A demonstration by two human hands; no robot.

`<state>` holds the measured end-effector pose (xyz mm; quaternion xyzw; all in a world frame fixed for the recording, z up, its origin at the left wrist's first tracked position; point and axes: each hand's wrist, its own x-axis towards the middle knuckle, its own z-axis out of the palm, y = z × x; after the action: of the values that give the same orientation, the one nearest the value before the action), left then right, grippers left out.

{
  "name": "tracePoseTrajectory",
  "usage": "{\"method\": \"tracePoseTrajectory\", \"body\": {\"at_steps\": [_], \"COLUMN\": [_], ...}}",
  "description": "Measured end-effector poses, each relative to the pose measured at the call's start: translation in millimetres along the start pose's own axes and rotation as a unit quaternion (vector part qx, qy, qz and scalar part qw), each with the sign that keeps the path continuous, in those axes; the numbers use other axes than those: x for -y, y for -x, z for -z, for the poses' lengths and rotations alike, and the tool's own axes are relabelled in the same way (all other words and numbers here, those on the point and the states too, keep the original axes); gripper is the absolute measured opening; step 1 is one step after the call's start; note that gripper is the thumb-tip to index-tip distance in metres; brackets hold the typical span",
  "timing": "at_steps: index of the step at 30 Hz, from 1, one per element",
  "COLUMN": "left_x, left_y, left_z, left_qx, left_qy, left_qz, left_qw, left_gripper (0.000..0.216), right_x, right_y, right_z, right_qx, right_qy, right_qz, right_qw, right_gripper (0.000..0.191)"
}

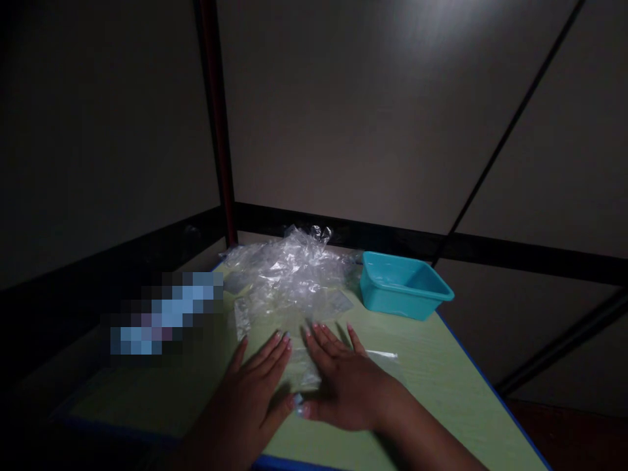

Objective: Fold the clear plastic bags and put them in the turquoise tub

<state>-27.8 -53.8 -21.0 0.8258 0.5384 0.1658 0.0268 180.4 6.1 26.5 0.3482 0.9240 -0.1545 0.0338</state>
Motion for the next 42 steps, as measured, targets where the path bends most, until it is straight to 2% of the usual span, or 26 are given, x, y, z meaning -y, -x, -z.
{"method": "tracePoseTrajectory", "body": {"at_steps": [3,7,12,25,30,34,38,42], "left_x": [0,1,2,2,1,1,0,-3], "left_y": [1,2,2,2,3,3,3,2], "left_z": [-1,-1,-3,-6,-6,-5,-4,-1], "left_qx": [-0.01,-0.011,-0.012,-0.017,-0.023,-0.033,-0.032,-0.009], "left_qy": [0.0,-0.002,-0.003,-0.01,-0.022,-0.032,-0.026,-0.028], "left_qz": [-0.002,-0.002,-0.003,0.005,0.005,0.007,0.004,0.015], "left_qw": [1.0,1.0,1.0,1.0,0.999,0.999,0.999,0.999], "left_gripper": [0.053,0.058,0.054,0.051,0.051,0.051,0.049,0.048], "right_x": [11,35,47,33,33,37,42,43], "right_y": [-1,-5,-10,1,0,2,3,4], "right_z": [-4,-17,-26,-37,-40,-38,-35,-35], "right_qx": [-0.064,-0.08,-0.122,-0.178,-0.198,-0.222,-0.207,-0.191], "right_qy": [0.019,-0.003,-0.004,0.05,0.052,0.05,0.026,0.015], "right_qz": [-0.033,-0.04,-0.085,-0.199,-0.197,-0.154,-0.104,-0.095], "right_qw": [0.997,0.996,0.989,0.962,0.959,0.961,0.972,0.977], "right_gripper": [0.081,0.059,0.057,0.056,0.057,0.059,0.056,0.054]}}
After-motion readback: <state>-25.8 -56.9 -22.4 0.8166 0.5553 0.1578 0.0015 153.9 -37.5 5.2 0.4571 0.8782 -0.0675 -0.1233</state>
